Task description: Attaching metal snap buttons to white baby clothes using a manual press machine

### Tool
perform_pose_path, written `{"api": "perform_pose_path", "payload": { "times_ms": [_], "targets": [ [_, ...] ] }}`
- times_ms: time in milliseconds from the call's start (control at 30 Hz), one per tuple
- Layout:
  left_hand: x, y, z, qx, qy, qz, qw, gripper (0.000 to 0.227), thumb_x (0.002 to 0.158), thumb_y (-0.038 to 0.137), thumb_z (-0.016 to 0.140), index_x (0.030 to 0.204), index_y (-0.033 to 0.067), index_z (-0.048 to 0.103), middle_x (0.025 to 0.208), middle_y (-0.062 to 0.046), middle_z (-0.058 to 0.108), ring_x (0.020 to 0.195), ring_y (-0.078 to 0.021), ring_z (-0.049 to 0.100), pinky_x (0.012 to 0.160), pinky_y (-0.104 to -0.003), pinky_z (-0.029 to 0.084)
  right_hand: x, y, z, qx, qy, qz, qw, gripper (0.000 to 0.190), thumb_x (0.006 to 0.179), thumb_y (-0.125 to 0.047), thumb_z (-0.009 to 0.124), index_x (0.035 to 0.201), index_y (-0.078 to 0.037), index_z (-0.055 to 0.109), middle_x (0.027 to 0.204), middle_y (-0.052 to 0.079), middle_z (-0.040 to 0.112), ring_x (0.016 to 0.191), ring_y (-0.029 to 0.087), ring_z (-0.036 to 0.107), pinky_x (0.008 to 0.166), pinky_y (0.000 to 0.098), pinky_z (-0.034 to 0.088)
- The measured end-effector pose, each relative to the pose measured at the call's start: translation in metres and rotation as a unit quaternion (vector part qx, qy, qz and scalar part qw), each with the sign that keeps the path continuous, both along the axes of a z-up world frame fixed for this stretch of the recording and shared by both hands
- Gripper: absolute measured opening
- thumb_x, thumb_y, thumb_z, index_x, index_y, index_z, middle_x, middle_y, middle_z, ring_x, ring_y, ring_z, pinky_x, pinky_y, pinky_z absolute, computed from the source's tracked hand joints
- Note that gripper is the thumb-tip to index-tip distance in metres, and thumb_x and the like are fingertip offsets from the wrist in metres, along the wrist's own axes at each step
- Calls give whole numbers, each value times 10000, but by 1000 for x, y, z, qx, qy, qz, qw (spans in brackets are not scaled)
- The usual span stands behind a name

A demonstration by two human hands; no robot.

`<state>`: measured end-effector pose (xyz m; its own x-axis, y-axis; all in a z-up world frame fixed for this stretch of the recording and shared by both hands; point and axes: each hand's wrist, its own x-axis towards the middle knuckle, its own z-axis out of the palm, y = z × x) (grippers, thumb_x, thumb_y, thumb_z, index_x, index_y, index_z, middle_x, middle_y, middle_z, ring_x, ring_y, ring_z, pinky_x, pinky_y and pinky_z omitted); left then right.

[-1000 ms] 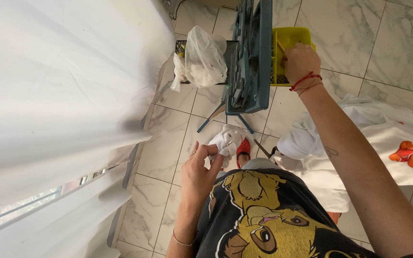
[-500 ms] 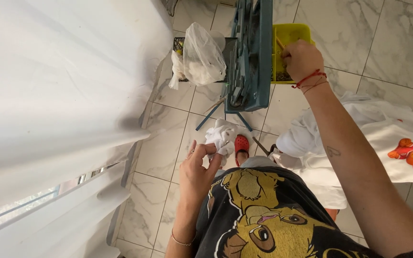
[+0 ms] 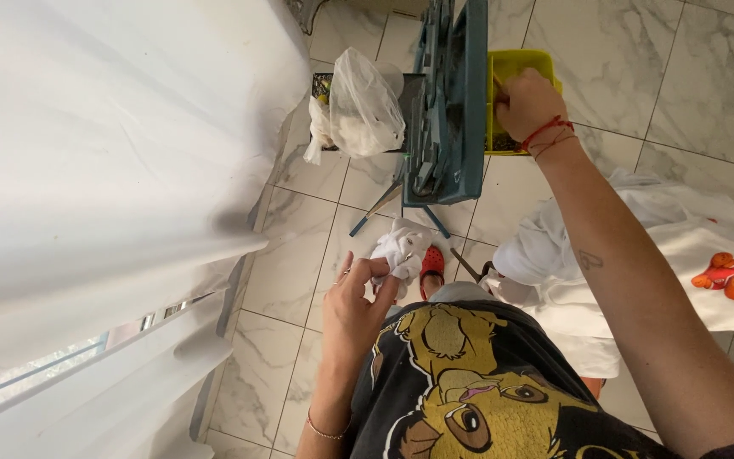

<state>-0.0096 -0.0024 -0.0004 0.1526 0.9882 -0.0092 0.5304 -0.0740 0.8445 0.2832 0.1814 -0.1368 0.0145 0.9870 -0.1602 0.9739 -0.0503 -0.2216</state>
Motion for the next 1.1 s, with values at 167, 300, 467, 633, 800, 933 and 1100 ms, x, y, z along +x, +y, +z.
{"api": "perform_pose_path", "payload": {
  "times_ms": [167, 300, 467, 633, 800, 933, 1100],
  "targets": [
    [-3, -1, 3, -2, -10, 35, 999, 88, 730, 82, 605, 713, 53, 523, 614, -65, 579, 481, -233, 478, 980, -423, 335, -34, -53, 29, 109, 144, -13, 983, 116, 777, -157, 581, 709, -63, 583, 642, 87, 549, 592, 261, 538, 569, 349, 441],
    [-2, 0, 0, 17, -19, 49, 998, 80, 697, 61, 648, 719, 32, 576, 661, -156, 642, 665, -353, 627, 929, -446, 368, -78, -88, 42, 77, 266, -61, 959, 165, 781, -182, 573, 682, -61, 520, 570, 102, 485, 551, 267, 513, 575, 339, 409],
    [-1, 1, -1, 22, -13, 49, 998, 76, 688, 60, 649, 716, 33, 584, 641, -164, 633, 650, -351, 624, 945, -429, 361, -100, -94, 47, 58, 305, -77, 948, 158, 786, -199, 586, 725, -59, 549, 598, 113, 516, 566, 257, 534, 556, 330, 420],
    [1, 1, -4, 26, -7, 40, 999, 85, 692, 67, 655, 719, 30, 583, 635, -176, 625, 663, -358, 621, 931, -430, 373, -105, -101, 48, 36, 338, -100, 935, 163, 790, -216, 599, 768, -57, 578, 626, 123, 547, 580, 246, 556, 537, 321, 430],
    [-1, 0, -3, 29, -9, 50, 998, 101, 693, 76, 664, 724, 34, 577, 645, -157, 634, 674, -345, 625, 928, -426, 374, -109, -108, 48, 4, 388, -120, 914, 187, 797, -239, 616, 825, -54, 616, 663, 136, 588, 599, 232, 584, 513, 308, 445],
    [-4, -1, -7, 42, -19, 64, 997, 90, 685, 54, 656, 724, 36, 578, 665, -139, 644, 668, -331, 629, 936, -418, 372, -109, -127, 47, -17, 411, -129, 902, 205, 800, -250, 625, 853, -53, 635, 681, 143, 609, 608, 224, 599, 500, 302, 452],
    [-8, -6, -22, 63, -19, 52, 996, 104, 696, 68, 675, 705, 61, 571, 706, -85, 663, 683, -283, 641, 947, -420, 346, -118, -146, 65, -238, 513, -125, 815, 465, 699, -271, 690, 1061, -4, 572, 941, 161, 605, 831, 193, 587, 709, 304, 490]
  ]
}}
